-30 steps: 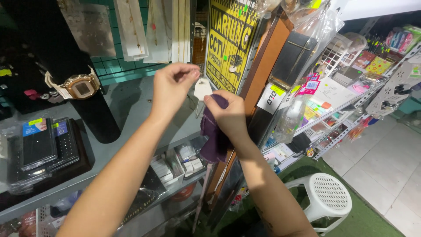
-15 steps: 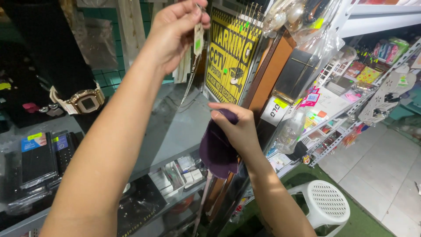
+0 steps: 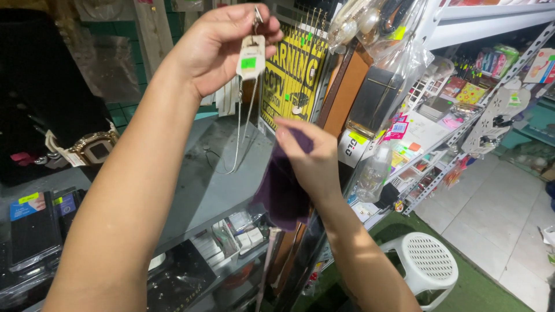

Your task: Cleaning and organizing jewelry items and watches on a display shelf using a cloth.

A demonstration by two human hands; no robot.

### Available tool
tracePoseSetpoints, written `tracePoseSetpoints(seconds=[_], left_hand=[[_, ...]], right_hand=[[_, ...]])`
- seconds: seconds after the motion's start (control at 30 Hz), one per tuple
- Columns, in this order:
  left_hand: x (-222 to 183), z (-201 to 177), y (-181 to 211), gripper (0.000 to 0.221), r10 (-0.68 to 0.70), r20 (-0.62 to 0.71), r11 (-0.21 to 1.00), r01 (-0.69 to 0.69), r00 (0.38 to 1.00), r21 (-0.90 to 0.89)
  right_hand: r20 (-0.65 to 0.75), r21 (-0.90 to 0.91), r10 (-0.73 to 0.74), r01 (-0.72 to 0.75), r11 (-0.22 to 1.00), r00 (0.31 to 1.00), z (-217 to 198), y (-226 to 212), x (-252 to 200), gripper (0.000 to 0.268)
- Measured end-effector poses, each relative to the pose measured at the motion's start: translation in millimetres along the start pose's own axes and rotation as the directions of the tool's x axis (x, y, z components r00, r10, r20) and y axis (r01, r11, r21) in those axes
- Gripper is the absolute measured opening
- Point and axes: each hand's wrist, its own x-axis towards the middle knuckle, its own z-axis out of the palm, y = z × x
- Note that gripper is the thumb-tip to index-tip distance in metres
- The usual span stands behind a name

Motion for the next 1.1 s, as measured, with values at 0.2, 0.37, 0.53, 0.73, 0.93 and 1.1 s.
tracePoseSetpoints(seconds=[0.2, 0.37, 0.53, 0.73, 0.93, 1.1], left_hand=[[-10.7, 9.8, -6.4, 0.020, -0.120, 0.035, 0.981, 0.113, 0.992, 0.160], [-18.1, 14.5, -11.1, 0.017, -0.165, -0.049, 0.901, 0.170, 0.985, 0.400], [-24.0, 21.0, -21.1, 0.018, -0.144, -0.084, 0.831, 0.167, 0.986, 0.530], [-34.3, 25.1, -57.0, 0.019, 0.124, -0.355, 0.827, 0.101, 0.926, 0.553], [-44.3, 19.3, -75.6, 0.022, 0.217, -0.374, 0.914, -0.053, 0.902, 0.402], [-41.9, 13.2, -80.5, 0.018, 0.340, -0.371, 0.903, -0.191, 0.864, 0.384]], right_hand=[[-0.098, 0.117, -0.176, 0.187, 0.975, 0.979, 11.3, -5.8, 41.0, 0.027], [-0.069, 0.351, -0.127, 0.143, 0.925, 0.990, 18.2, -2.3, 59.0, 0.023], [-0.011, 0.456, -0.010, 0.013, 0.890, 1.000, 19.2, -4.8, 58.0, 0.015], [-0.065, 0.510, 0.006, 0.028, 0.860, 0.998, 21.5, 12.1, 64.8, 0.011], [-0.067, 0.623, 0.062, -0.006, 0.782, 0.996, 30.4, 12.6, 68.6, 0.010], [-0.082, 0.650, 0.121, -0.039, 0.759, 0.989, 36.8, 15.8, 79.9, 0.010]])
